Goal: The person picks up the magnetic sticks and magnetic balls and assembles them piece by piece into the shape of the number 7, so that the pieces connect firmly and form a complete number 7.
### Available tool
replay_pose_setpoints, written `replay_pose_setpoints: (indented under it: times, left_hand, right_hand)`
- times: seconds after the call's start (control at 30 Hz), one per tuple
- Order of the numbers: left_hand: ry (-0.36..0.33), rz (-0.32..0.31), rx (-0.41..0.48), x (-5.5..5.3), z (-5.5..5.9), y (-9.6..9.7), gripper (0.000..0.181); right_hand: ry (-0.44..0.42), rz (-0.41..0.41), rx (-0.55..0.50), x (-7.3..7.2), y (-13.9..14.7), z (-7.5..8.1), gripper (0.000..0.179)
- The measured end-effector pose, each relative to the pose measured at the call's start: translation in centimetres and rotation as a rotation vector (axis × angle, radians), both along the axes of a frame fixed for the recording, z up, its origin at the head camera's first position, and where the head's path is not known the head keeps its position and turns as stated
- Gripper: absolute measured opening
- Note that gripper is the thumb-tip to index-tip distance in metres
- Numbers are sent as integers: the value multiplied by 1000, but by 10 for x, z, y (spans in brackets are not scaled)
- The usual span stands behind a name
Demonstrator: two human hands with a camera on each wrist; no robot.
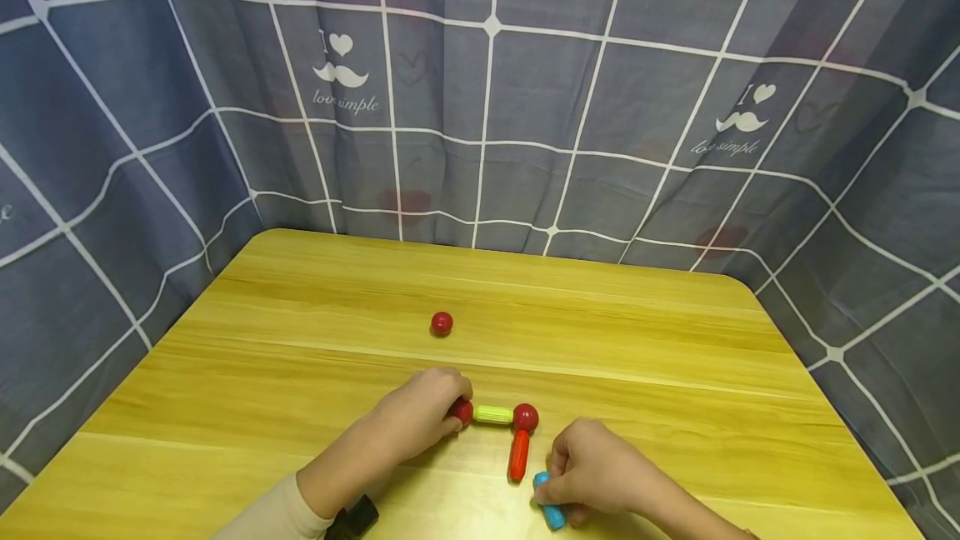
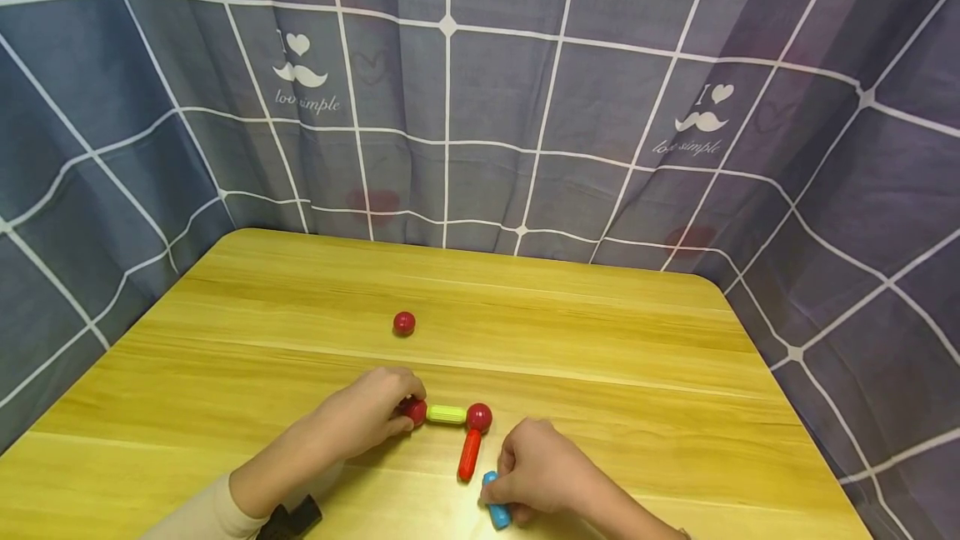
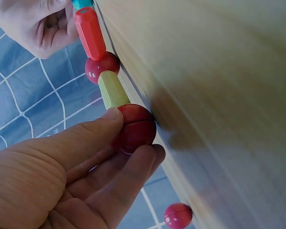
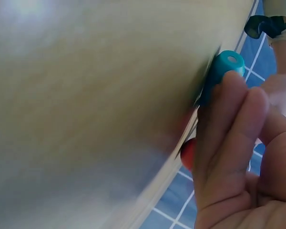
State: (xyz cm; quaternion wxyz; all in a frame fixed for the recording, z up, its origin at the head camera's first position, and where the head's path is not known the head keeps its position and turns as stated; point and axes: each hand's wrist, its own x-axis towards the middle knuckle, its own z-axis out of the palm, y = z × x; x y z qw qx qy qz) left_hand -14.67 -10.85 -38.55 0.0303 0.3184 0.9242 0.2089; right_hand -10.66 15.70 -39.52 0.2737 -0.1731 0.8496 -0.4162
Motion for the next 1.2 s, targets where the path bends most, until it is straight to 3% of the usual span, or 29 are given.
replay_pose_setpoints:
  times: [0.4,0.77,1.2]
  left_hand:
    - [19,-5,1,-1,-1,0,16]
    - [19,-3,7,-1,-1,-1,16]
    - [-3,2,17,0,0,-1,15]
  right_hand:
    - [-1,82,-12,8,-11,-1,35]
    - [51,73,45,11,-24,-1,35]
    - [73,54,34,13,-30,0,37]
